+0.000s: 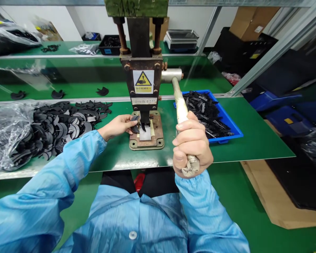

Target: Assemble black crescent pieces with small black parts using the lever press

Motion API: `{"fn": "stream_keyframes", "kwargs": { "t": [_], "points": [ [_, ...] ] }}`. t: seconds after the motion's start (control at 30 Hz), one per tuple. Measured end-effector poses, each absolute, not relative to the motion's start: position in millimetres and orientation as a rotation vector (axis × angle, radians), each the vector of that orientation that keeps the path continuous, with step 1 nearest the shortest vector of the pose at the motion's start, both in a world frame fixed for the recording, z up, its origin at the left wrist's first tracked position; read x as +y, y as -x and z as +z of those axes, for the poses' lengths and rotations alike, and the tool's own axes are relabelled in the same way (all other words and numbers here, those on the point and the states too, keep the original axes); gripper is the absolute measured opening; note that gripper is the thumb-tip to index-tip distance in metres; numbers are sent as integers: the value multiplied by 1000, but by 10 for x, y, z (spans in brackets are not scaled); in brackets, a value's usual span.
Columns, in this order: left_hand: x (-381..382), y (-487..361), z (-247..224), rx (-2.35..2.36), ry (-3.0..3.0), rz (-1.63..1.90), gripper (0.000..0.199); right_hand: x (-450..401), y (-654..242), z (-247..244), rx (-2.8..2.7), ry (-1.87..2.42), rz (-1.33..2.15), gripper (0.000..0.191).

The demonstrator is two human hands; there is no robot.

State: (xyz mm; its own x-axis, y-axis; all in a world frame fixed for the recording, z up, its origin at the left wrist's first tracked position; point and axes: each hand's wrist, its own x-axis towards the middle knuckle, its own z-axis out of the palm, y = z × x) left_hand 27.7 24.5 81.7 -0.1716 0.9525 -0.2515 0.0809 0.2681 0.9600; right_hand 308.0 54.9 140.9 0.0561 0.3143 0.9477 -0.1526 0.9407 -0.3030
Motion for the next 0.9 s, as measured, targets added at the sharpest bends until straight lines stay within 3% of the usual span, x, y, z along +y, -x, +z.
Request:
{"fn": "stream_keyframes", "kwargs": {
  "t": [0.4,0.73,0.9],
  "points": [
    [339,-229,836,1572,-959,944,35,538,-3067,1408,-1450,181,344,35],
    [391,-216,927,1592,-779,753,29,554,-3032,1378,-1428,159,351,39],
    [327,-312,944,1588,-715,807,33,737,-2900,1959,-1319,20,312,25]
  ]
}}
